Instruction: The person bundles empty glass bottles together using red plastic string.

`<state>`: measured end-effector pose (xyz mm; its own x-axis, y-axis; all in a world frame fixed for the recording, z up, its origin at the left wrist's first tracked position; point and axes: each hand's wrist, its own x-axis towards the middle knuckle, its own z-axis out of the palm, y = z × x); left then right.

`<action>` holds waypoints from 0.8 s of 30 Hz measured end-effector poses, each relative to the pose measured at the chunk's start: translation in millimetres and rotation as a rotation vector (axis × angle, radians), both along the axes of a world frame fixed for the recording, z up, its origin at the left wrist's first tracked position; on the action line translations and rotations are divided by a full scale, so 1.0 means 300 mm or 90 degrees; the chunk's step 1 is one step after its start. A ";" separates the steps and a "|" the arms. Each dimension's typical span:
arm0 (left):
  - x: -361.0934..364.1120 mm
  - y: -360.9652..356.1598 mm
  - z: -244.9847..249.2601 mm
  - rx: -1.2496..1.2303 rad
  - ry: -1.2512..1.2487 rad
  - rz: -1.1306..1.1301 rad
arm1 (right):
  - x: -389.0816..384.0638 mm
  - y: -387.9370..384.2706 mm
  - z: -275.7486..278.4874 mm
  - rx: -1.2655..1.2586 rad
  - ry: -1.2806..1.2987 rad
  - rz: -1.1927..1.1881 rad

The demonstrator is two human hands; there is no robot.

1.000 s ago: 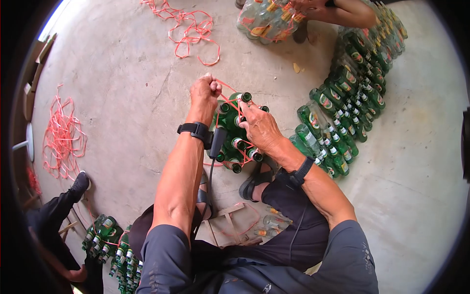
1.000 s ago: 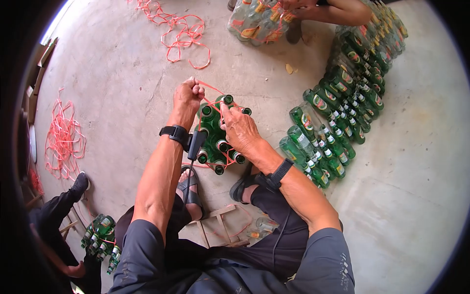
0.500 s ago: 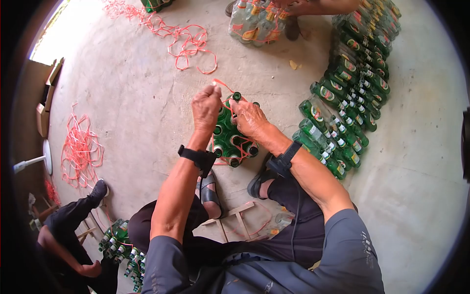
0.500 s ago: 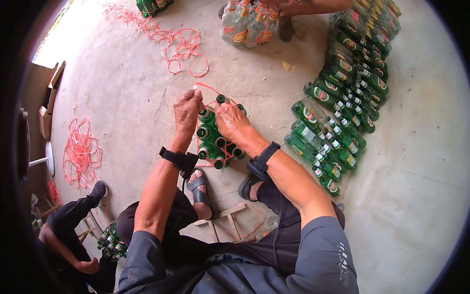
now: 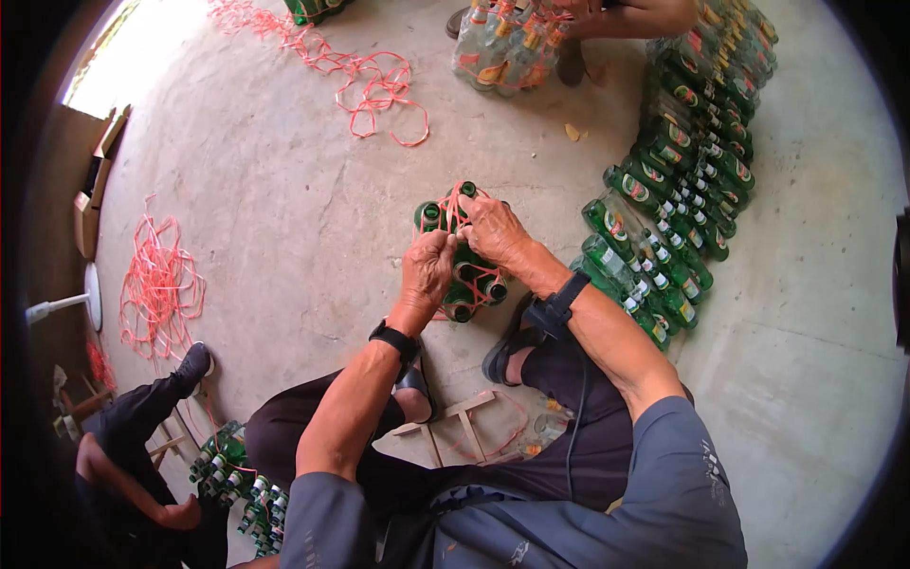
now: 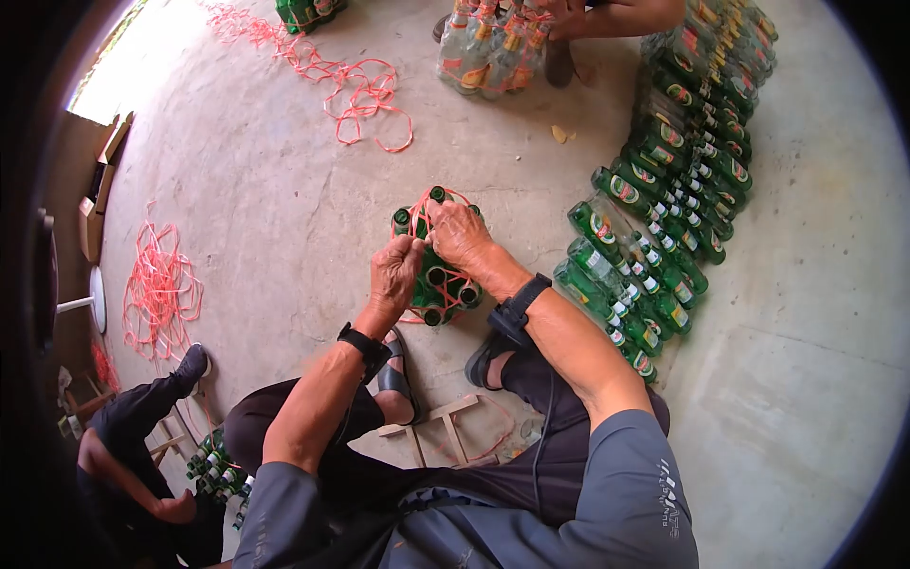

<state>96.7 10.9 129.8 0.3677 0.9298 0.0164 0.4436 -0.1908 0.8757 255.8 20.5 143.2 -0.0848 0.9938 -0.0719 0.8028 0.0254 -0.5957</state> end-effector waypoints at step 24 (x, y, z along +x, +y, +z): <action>-0.096 0.022 -0.110 -0.485 -0.782 0.477 | -0.125 0.077 0.028 0.003 0.008 -0.160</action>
<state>68.0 17.5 96.8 -0.0324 0.8140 -0.5799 -0.7656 0.3528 0.5380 218.4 43.6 151.5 0.1635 0.9842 -0.0674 0.7773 -0.1706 -0.6056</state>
